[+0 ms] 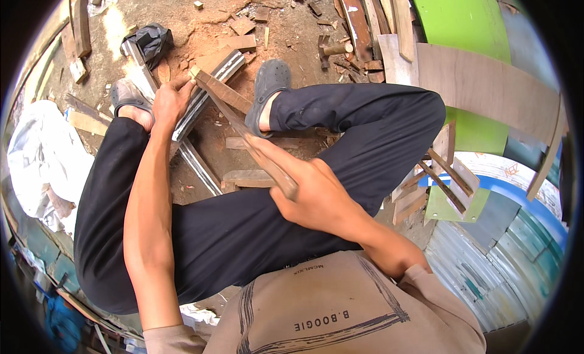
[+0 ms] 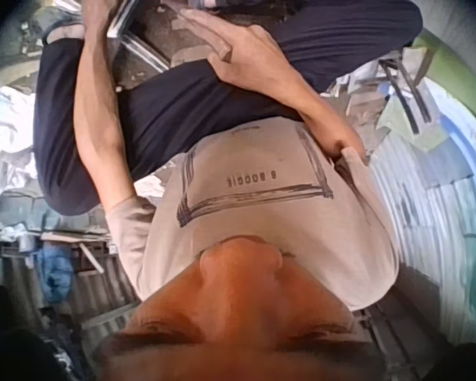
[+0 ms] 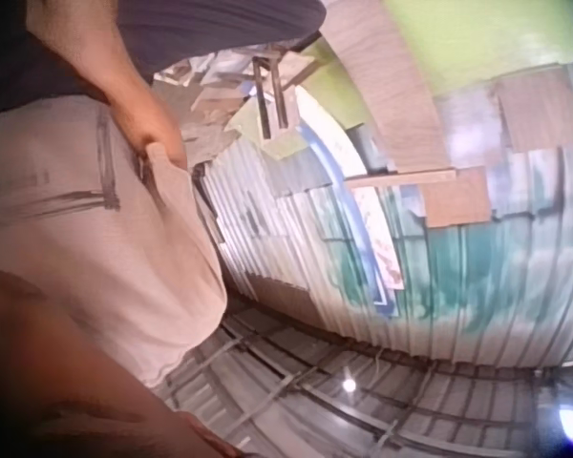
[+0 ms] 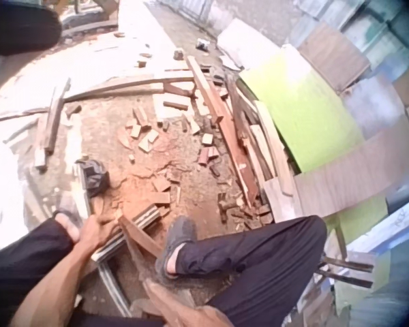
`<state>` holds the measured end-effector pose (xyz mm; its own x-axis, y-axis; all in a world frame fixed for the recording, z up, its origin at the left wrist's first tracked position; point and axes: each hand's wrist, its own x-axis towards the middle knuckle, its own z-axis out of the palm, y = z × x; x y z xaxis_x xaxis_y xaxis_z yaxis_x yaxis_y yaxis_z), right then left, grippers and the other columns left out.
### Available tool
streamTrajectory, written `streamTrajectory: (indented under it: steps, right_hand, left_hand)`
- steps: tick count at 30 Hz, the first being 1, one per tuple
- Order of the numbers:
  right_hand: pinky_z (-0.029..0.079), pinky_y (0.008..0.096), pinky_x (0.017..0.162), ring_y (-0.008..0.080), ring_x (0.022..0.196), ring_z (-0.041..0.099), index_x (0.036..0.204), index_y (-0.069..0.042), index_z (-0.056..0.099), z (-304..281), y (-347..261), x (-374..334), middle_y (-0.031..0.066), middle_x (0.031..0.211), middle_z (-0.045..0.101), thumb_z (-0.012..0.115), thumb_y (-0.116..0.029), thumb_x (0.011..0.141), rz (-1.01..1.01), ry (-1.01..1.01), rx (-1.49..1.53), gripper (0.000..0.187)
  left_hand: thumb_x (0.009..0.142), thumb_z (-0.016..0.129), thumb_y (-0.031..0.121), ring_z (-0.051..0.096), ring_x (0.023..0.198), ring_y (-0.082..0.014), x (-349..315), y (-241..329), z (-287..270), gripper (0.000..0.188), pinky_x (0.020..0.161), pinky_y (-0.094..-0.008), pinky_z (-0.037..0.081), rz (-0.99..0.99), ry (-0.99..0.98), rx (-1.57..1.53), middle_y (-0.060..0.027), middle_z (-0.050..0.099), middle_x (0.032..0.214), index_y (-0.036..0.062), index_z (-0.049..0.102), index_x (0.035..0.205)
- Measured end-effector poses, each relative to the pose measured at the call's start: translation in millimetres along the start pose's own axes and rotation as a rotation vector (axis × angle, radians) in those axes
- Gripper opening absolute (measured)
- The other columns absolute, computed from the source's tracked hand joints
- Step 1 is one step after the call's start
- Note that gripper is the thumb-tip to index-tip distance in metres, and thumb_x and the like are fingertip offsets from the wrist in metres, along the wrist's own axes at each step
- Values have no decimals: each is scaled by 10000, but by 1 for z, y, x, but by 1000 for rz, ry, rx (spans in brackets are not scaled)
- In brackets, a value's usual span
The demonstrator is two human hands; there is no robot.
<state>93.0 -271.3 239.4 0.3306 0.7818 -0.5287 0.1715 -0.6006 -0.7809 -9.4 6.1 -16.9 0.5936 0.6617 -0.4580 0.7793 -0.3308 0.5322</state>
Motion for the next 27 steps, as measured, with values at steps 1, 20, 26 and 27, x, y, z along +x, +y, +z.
streamTrajectory:
  steps: [1,20,26,27]
  right_hand:
    - [516,363,1029,402,1243,604,1552,-49,429,-4,0,-4,220,1426,608,577,79,800,-15,2,17,777]
    - [573,496,780,456,835,698,1419,14,536,27,33,118,285,854,704,613,-68,838,-83,104,0,592]
    - [582,463,832,464,910,701,1535,-26,434,6,5,14,275,1287,658,615,26,806,-82,27,71,753]
    - [582,463,835,465,916,700,1536,-28,434,3,6,9,271,1304,651,614,29,803,-107,51,54,758]
  left_hand:
    - [935,686,485,724,1068,-384,0,2,-2,431,926,-443,547,8,0,-7,-208,758,1113,159,784,1199]
    - [956,685,434,736,1058,-362,2,8,-1,429,916,-410,552,38,3,25,-214,756,1104,90,773,1197]
    - [956,690,442,745,1043,-347,-1,-6,0,446,907,-396,555,42,19,-19,-212,760,1105,78,769,1202]
    - [955,691,441,744,1045,-349,-1,-3,0,449,908,-396,555,45,15,-17,-217,759,1105,75,769,1203]
